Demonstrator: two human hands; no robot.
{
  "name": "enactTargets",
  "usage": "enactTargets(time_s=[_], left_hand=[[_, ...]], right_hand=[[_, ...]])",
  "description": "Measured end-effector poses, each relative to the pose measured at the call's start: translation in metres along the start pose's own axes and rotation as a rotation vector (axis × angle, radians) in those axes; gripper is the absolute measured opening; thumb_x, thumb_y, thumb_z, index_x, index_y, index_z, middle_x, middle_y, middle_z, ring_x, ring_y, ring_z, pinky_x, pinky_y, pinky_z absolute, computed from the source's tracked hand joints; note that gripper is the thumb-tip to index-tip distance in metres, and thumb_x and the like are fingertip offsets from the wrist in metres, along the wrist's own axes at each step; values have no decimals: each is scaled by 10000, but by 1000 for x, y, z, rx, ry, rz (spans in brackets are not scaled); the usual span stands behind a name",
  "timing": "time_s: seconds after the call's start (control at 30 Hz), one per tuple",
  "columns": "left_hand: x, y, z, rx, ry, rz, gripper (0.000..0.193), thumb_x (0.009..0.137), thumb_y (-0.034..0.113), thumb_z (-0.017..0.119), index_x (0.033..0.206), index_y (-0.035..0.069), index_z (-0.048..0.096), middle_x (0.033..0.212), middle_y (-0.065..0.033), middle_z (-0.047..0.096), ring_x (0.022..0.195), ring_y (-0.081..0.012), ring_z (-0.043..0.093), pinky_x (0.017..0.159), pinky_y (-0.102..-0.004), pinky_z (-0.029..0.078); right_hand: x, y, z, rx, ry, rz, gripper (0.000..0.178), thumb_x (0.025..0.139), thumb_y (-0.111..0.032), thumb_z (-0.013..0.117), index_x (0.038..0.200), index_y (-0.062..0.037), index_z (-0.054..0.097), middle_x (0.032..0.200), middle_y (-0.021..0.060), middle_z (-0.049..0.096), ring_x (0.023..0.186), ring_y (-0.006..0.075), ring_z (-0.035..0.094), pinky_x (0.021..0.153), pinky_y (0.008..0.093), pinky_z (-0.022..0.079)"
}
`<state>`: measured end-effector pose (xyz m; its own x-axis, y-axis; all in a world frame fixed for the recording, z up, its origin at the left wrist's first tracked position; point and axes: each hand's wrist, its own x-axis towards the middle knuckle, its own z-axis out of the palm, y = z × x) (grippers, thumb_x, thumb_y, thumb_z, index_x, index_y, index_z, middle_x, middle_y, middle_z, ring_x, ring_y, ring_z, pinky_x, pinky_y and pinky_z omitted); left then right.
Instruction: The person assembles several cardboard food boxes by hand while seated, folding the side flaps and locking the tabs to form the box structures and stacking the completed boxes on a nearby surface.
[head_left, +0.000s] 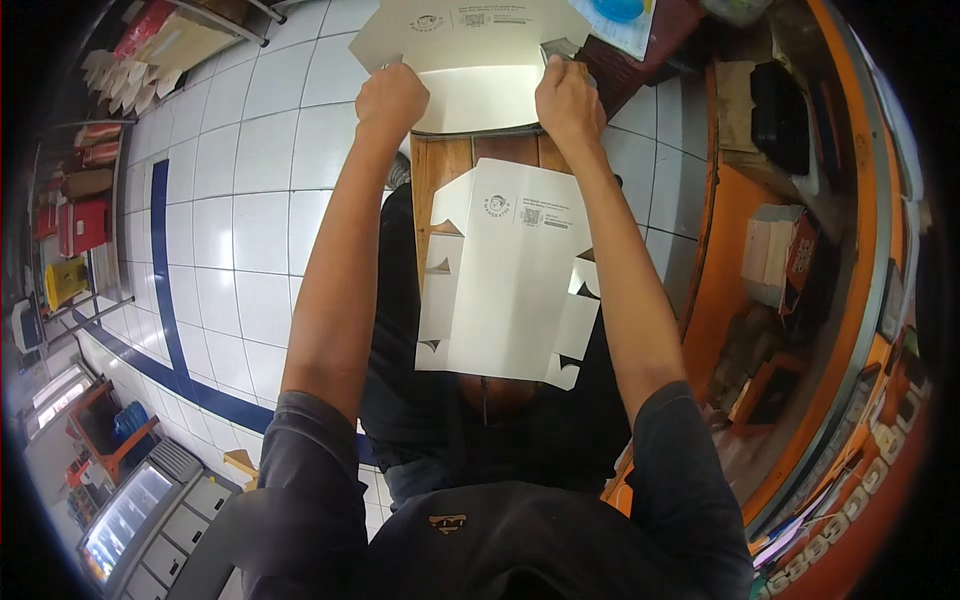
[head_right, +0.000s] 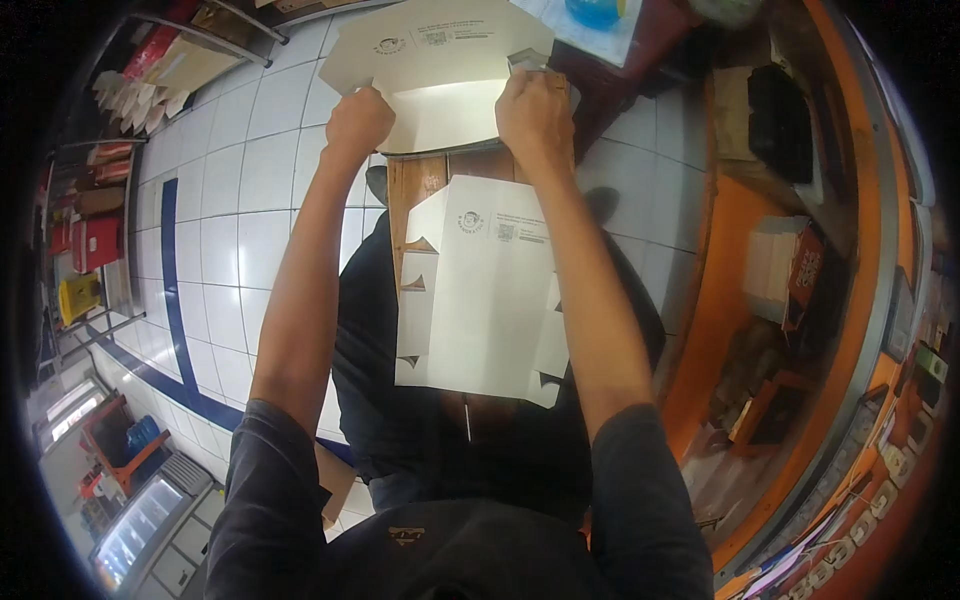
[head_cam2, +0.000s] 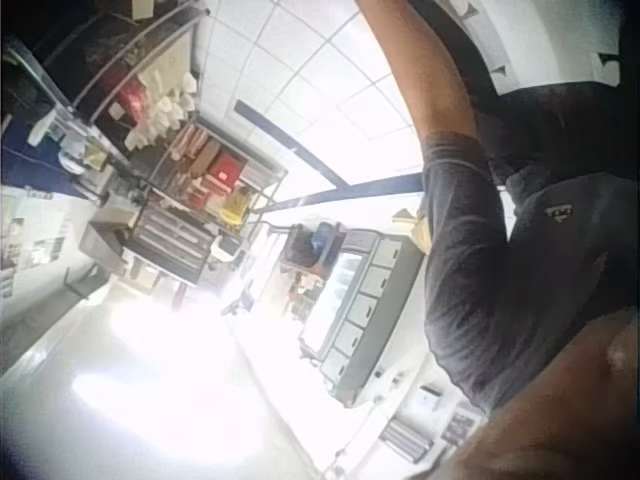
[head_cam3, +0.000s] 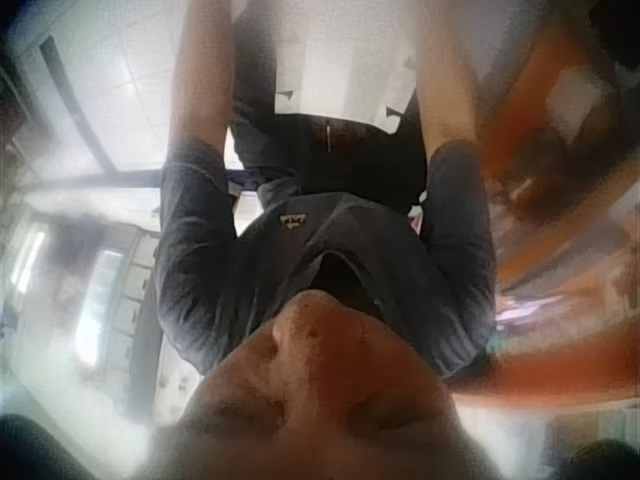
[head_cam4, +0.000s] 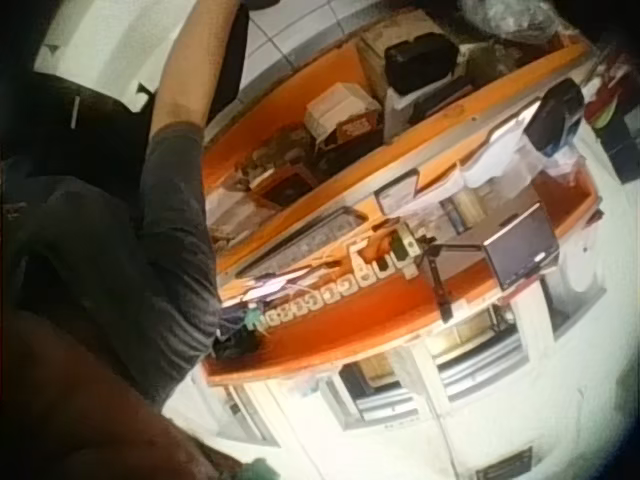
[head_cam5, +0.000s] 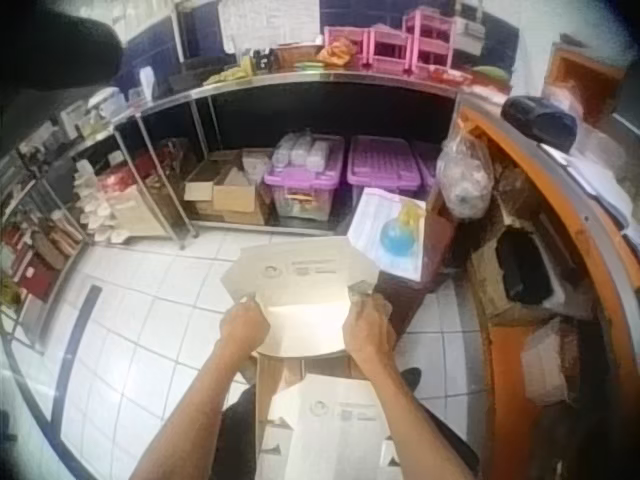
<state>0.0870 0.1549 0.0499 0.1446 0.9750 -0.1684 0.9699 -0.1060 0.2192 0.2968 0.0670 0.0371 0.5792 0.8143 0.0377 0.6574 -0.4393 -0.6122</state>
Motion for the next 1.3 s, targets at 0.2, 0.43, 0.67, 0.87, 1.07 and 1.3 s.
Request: enactTargets(time_s=[0.2,0.43,0.67,0.87,1.07,1.3], left_hand=[[-3,-5,-12,-26,-21,-44,397,973,260,465,1029,-23,737,834,-225,754,769,-356,764,773,-437,614],[-26,-12,-24,-132,-47,-96,523,1006,406,452,1022,-51,708,772,-214,743,676,-360,746,762,-470,602],[-144,-53,-22,-318,76,-28,513,1027,463,477,1010,-4,687,928,-310,720,941,-513,692,858,-578,539],[-309,-98,29,-499,100,110,214,962,243,656,928,34,625,782,-213,701,737,-443,689,648,-524,526],[-413,-89,25,-270,187,315,273,844,235,765,970,30,636,848,-174,641,850,-393,629,790,-481,482],[-438,-77,54,-421,57,465,75,871,74,673,852,25,620,763,-162,613,763,-388,636,721,-482,503]], right_hand=[[-170,-7,-21,-68,-186,-103,418,977,-422,617,1112,-27,623,912,176,718,845,373,729,736,503,558],[-296,-21,14,-126,-569,5,712,743,-569,843,1014,40,592,869,192,703,794,359,727,701,469,570],[-308,8,5,27,-545,-55,673,732,-527,876,1029,4,587,867,169,696,832,359,721,732,466,564],[-318,58,32,479,-550,-24,443,864,-410,795,985,-16,631,861,167,707,772,348,693,703,441,549],[-321,85,4,954,-654,350,240,1012,-238,666,1007,2,680,879,49,704,770,148,655,706,325,563],[-329,71,-23,1012,-741,399,222,1076,-226,589,1124,-29,680,903,-13,683,815,81,672,747,270,585]])
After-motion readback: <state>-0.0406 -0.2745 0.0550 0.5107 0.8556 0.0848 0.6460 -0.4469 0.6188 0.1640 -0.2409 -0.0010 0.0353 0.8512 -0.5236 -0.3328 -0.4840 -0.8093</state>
